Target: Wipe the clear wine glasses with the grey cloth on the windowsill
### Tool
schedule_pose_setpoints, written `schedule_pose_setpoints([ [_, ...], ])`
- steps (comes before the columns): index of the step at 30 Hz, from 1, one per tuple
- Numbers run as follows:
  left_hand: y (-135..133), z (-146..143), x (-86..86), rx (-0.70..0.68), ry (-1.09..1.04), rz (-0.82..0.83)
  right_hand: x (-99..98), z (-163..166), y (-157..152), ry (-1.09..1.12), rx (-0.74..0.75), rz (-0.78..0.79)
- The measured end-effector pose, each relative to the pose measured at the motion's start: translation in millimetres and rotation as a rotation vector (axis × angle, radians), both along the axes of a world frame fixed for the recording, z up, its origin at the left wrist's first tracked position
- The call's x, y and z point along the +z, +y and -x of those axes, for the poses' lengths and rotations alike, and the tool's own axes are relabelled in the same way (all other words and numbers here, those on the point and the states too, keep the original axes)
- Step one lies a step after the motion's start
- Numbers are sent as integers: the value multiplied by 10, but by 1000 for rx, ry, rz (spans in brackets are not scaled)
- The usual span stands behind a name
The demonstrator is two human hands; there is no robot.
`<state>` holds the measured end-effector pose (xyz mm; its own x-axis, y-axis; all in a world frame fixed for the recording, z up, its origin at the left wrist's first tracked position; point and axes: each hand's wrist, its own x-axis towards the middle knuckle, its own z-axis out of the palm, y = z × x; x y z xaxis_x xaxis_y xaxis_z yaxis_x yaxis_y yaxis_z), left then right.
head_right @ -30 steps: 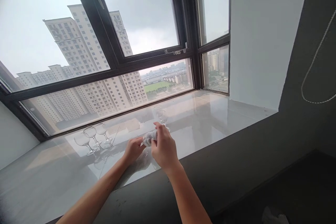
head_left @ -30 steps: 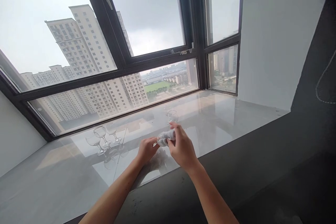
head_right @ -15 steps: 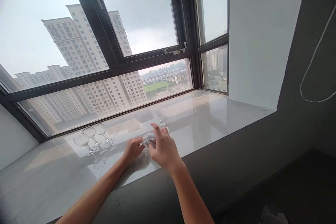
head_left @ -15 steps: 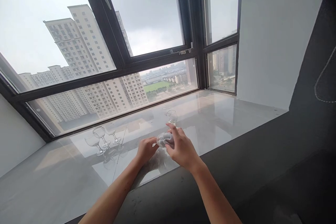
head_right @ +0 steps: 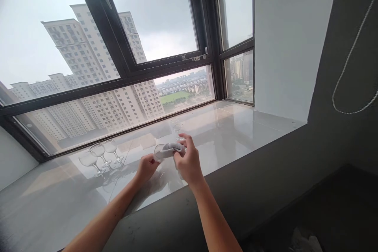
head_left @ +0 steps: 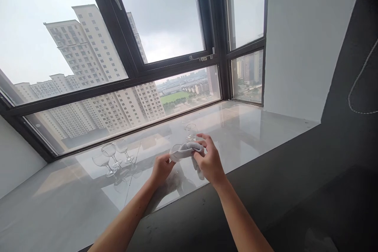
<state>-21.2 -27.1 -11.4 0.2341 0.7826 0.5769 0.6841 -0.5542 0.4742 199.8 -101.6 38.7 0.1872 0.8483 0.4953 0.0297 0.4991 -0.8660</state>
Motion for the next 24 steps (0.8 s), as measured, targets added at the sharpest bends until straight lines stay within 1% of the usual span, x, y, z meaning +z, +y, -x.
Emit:
schedule_pose_setpoints([
  [2, -10, 3, 45, -48, -170, 131, 9, -86, 22, 67, -80, 48],
  [5, -27, 10, 130, -215, -473, 407, -33, -198, 78, 70, -259, 126],
  [7, -32, 21, 163, -310, -681, 545, -104, -211, 129, 34, -339, 147],
  [9, -34, 34, 164, -377, -832, 636, -190, -154, 172, -29, -354, 157],
  [12, -42, 45, 133, -449, -900, 728, -303, 37, 189, -176, -277, 169],
  [15, -40, 47, 111, -472, -881, 755, -355, 238, 162, -292, -109, 145],
  [17, -19, 50, 110, -434, -874, 717, -358, 306, 151, -292, -19, 124],
  [19, 14, 57, 112, -362, -865, 649, -344, 296, 160, -245, 27, 110],
  [21, 47, 67, 108, -287, -837, 590, -321, 220, 184, -197, 14, 106],
  [24, 71, 69, 85, -191, -733, 529, -281, 29, 213, -222, -98, 121],
])
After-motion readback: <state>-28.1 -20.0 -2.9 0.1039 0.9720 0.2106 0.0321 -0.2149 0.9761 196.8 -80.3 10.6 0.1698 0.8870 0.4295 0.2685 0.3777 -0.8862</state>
